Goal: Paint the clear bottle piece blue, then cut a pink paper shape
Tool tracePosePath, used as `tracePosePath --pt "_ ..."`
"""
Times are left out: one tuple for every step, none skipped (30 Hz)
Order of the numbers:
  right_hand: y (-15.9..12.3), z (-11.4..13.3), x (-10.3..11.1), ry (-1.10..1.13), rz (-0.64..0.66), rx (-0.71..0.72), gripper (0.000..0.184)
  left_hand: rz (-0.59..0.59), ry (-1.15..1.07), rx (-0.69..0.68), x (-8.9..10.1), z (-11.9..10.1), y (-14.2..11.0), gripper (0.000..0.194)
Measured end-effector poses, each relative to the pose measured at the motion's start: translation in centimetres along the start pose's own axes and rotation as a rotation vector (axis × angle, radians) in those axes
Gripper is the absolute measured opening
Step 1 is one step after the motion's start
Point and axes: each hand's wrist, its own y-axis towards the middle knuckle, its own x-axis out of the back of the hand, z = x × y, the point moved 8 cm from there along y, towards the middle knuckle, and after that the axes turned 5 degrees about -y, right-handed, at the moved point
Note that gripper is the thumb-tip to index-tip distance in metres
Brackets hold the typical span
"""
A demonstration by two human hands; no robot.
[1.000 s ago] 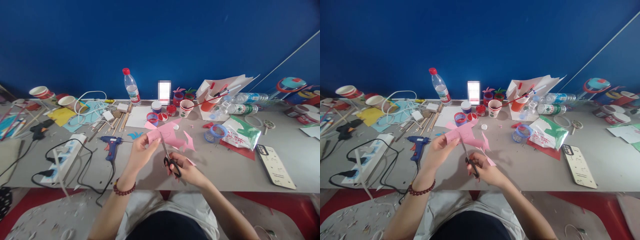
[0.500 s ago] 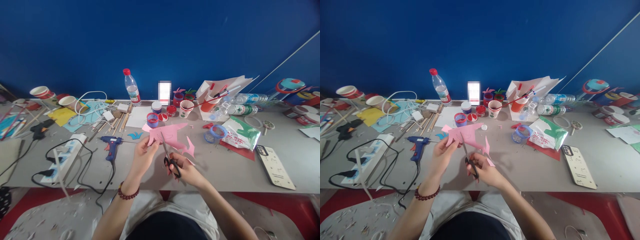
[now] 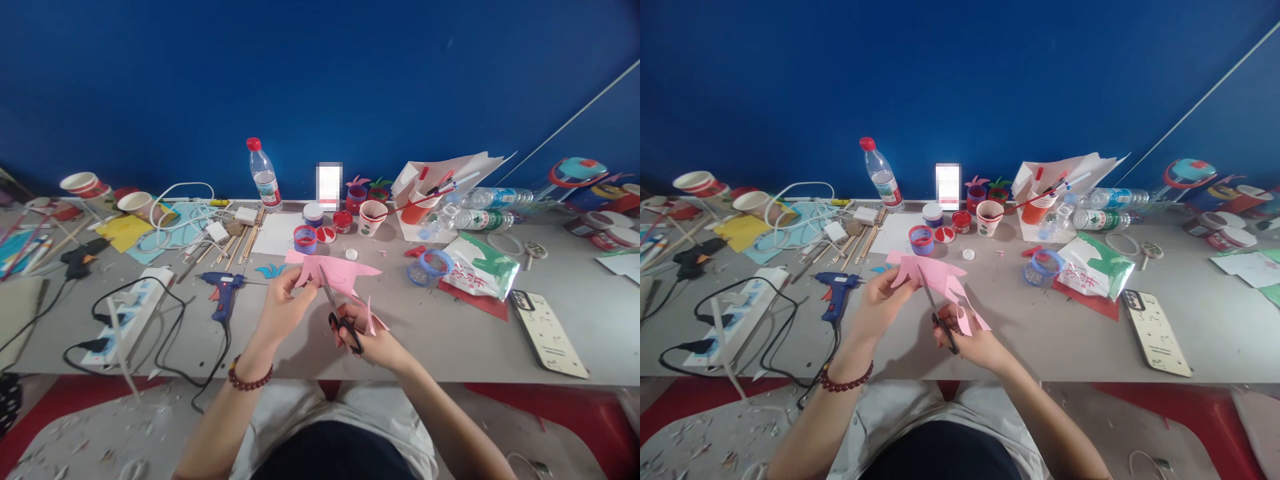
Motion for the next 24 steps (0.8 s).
tracePosePath --pt "0.0 -0.2 0.0 0.002 0.003 -0.005 0.048 0.006 0.003 -0.001 -0.1 0.0 0.0 0.021" --pt "0.0 -0.2 0.0 0.005 0.006 -0.009 0.047 0.009 0.006 -0.001 -0.1 -0.1 0.1 0.021" --pt "0.0 -0.2 0.0 0.007 0.007 -0.006 0.047 0.010 0.009 -0.001 -0.2 -0.1 0.1 0.021" --pt "0.0 -0.1 0.0 0.010 0.003 0.004 0.046 0.012 0.012 -0.002 -0.2 -0.2 0.1 0.021" --pt "0.0 0.1 0.0 0.013 -0.002 0.016 0.045 0.013 0.014 -0.005 -0.3 -0.3 0.1 0.022" --pt "0.0 0.3 0.0 0.018 -0.006 0.029 0.044 0.014 0.019 -0.005 -0.3 -0.4 0.1 0.023" --pt "0.0 0.5 0.1 0.023 -0.010 0.040 0.044 0.013 0.023 -0.007 -0.3 -0.4 0.1 0.024" --pt "0.0 0.6 0.1 0.027 -0.012 0.050 0.045 0.014 0.027 -0.009 -0.4 -0.5 0.1 0.024" --pt "0.0 0.7 0.1 0.030 -0.012 0.058 0.045 0.015 0.029 -0.010 -0.4 -0.5 0.1 0.024" --pt "0.0 0.8 0.1 0.031 -0.013 0.066 0.045 0.016 0.030 -0.011 -0.4 -0.6 0.2 0.024" --pt "0.0 0.8 0.1 0.034 -0.011 0.076 0.045 0.018 0.030 -0.011 -0.5 -0.6 0.2 0.024" --pt "0.0 0.8 0.1 0.038 -0.008 0.084 0.046 0.023 0.027 -0.011 -0.5 -0.6 0.2 0.023" --pt "0.0 0.8 0.1 0.043 -0.009 0.089 0.046 0.030 0.024 -0.011 -0.5 -0.6 0.2 0.023" --pt "0.0 0.7 0.1 0.046 -0.013 0.089 0.046 0.036 0.022 -0.010 -0.6 -0.5 0.2 0.023" --pt "0.0 0.6 0.2 0.045 -0.019 0.087 0.045 0.038 0.021 -0.008 -0.6 -0.5 0.2 0.023" --pt "0.0 0.5 0.3 0.040 -0.027 0.084 0.044 0.039 0.023 -0.006 -0.6 -0.4 0.2 0.022" --pt "0.0 0.5 0.3 0.033 -0.032 0.083 0.044 0.039 0.025 -0.003 -0.6 -0.4 0.2 0.022" --pt "0.0 0.5 0.4 0.026 -0.037 0.082 0.043 0.038 0.026 -0.001 -0.6 -0.4 0.3 0.022" --pt "0.0 0.4 0.4 0.020 -0.037 0.079 0.043 0.037 0.026 0.000 -0.6 -0.4 0.3 0.021" --pt "0.0 0.4 0.4 0.018 -0.039 0.077 0.044 0.038 0.026 0.001 -0.6 -0.5 0.3 0.021" --pt "0.0 0.4 0.5 0.017 -0.040 0.070 0.044 0.041 0.027 0.001 -0.6 -0.5 0.3 0.021" --pt "0.0 0.3 0.5 0.015 -0.043 0.057 0.045 0.042 0.029 0.001 -0.7 -0.5 0.3 0.021" --pt "0.0 0.1 0.6 0.013 -0.049 0.042 0.045 0.041 0.034 0.000 -0.7 -0.5 0.4 0.021" --pt "0.0 0.0 0.6 0.017 -0.052 0.031 0.045 0.040 0.041 -0.003 -0.7 -0.6 0.4 0.021"
